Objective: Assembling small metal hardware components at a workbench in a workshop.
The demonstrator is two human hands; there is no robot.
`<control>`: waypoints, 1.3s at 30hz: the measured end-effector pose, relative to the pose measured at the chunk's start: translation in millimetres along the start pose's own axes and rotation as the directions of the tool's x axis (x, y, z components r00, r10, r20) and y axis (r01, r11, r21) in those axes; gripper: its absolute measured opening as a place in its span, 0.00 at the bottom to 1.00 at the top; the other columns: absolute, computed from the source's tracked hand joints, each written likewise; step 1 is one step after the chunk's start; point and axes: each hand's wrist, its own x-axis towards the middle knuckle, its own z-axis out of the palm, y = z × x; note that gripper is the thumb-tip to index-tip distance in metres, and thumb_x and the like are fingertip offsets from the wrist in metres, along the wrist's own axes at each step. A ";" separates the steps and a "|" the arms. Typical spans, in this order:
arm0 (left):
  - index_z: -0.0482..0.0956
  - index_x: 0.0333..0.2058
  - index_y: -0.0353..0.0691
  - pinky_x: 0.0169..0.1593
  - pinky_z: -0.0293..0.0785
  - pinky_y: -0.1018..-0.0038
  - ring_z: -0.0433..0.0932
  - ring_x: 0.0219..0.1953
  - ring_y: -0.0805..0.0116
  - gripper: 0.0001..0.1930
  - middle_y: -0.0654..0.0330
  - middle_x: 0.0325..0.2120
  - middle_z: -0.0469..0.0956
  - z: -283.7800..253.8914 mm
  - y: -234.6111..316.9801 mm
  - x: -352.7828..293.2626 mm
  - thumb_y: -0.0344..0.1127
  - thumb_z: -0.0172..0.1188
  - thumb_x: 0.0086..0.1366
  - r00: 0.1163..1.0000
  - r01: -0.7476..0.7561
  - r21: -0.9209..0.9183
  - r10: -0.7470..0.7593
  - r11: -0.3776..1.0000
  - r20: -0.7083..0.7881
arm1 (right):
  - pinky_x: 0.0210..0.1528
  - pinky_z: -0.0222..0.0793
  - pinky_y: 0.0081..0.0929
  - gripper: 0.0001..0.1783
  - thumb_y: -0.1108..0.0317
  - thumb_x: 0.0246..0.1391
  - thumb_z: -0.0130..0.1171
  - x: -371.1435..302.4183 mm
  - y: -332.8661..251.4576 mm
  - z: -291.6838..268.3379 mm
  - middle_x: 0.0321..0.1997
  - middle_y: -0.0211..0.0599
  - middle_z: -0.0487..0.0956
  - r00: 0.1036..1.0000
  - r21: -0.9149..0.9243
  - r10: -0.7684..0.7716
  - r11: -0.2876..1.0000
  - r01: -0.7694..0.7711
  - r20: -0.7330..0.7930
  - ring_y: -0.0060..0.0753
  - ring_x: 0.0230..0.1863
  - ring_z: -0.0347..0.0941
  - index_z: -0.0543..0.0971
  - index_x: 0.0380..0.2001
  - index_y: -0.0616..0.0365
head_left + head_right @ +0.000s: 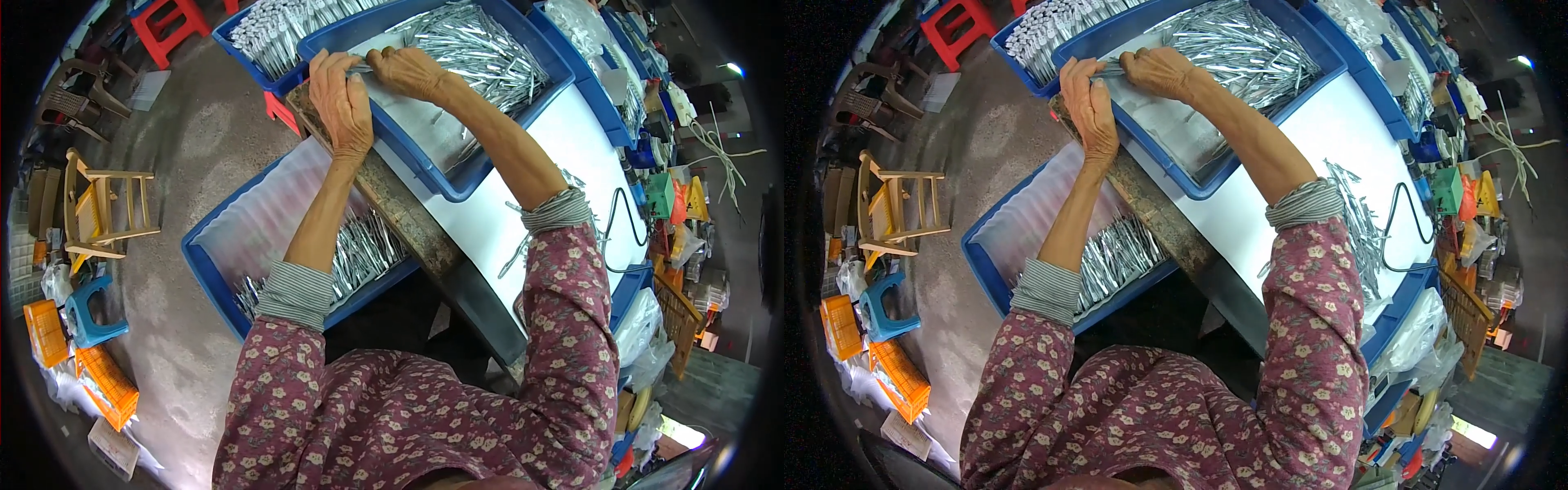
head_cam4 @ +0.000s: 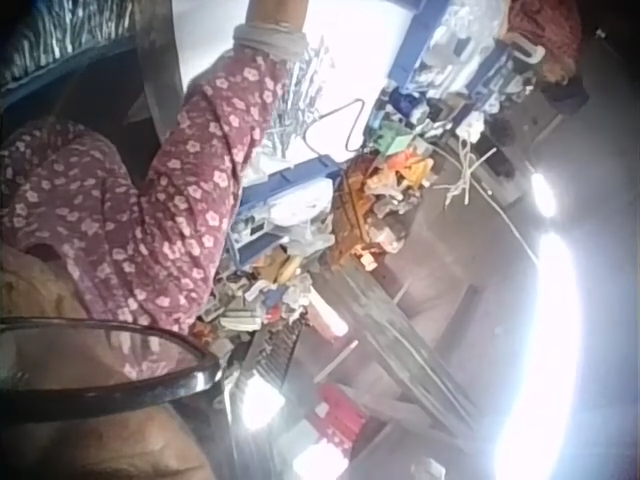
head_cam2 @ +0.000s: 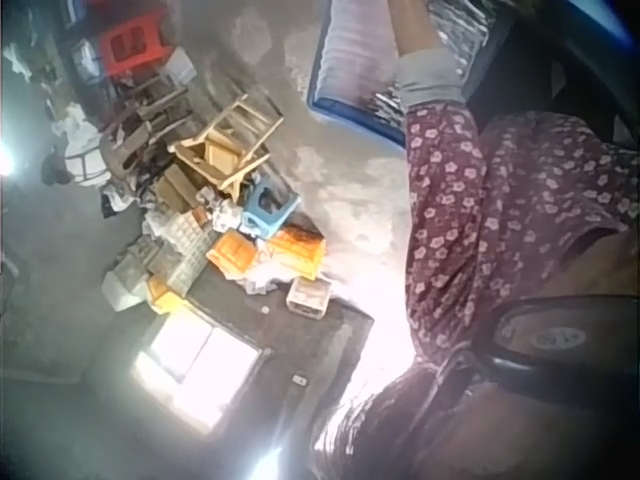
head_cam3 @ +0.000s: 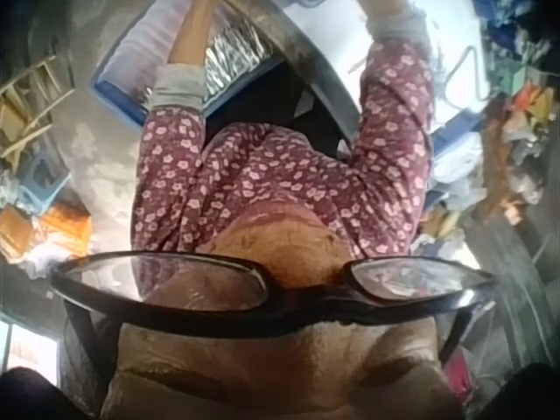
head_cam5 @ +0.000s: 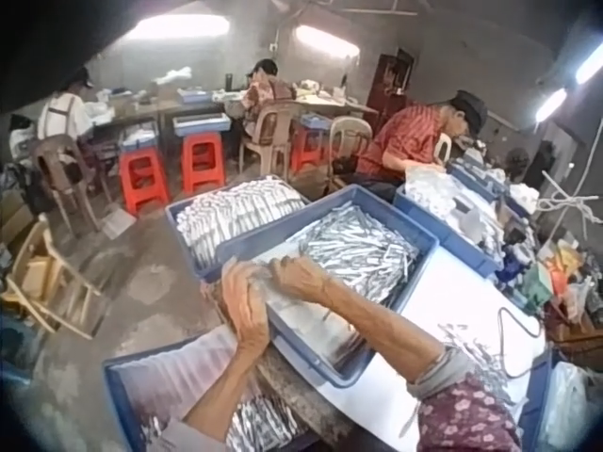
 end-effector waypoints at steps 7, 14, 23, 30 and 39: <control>0.72 0.36 0.38 0.55 0.52 0.61 0.62 0.51 0.52 0.12 0.55 0.39 0.70 -1.0 -3.3 0.0 0.34 0.43 0.57 1.000 -0.016 -0.004 0.016 1.000 -0.025 | 0.25 0.71 0.36 0.04 0.76 0.46 0.47 -35.2 17.5 -62.1 0.23 0.49 0.74 0.999 -0.064 0.026 0.998 -0.028 -0.031 0.47 0.26 0.74 0.65 0.28 0.63; 0.73 0.36 0.37 0.55 0.53 0.61 0.62 0.51 0.53 0.12 0.55 0.39 0.70 -4.9 -5.3 -0.3 0.32 0.43 0.55 0.998 -0.034 -0.008 0.034 0.999 -0.043 | 0.25 0.65 0.41 0.03 0.76 0.50 0.44 -169.1 27.7 -127.2 0.23 0.53 0.71 0.872 -0.076 0.460 0.888 -0.454 0.168 0.54 0.24 0.70 0.62 0.26 0.64; 0.73 0.34 0.35 0.54 0.56 0.61 0.64 0.47 0.52 0.11 0.54 0.37 0.71 0.6 -1.8 2.6 0.30 0.43 0.55 0.992 -0.117 -0.014 0.117 0.993 -0.047 | 0.26 0.61 0.43 0.07 0.70 0.53 0.45 -367.7 -3.4 -126.7 0.25 0.55 0.69 0.595 -0.146 0.726 0.667 -0.730 0.344 0.56 0.25 0.68 0.61 0.30 0.62; 0.72 0.34 0.32 0.54 0.55 0.62 0.63 0.47 0.52 0.12 0.53 0.36 0.71 -1.3 4.2 3.0 0.29 0.42 0.55 0.995 -0.092 0.008 0.092 0.996 -0.029 | 0.36 0.65 0.37 0.14 0.66 0.45 0.54 -356.2 5.8 -142.6 0.35 0.44 0.69 0.635 0.056 0.705 0.654 -0.754 0.316 0.46 0.33 0.68 0.73 0.35 0.62; 0.73 0.34 0.34 0.55 0.54 0.60 0.63 0.49 0.52 0.12 0.54 0.37 0.71 -6.3 -2.6 1.7 0.31 0.43 0.55 0.999 -0.045 0.008 0.045 0.999 -0.016 | 0.37 0.68 0.29 0.11 0.74 0.50 0.46 -139.0 -12.4 -132.4 0.35 0.44 0.75 0.858 0.516 0.459 0.690 -0.508 0.230 0.37 0.35 0.72 0.73 0.37 0.65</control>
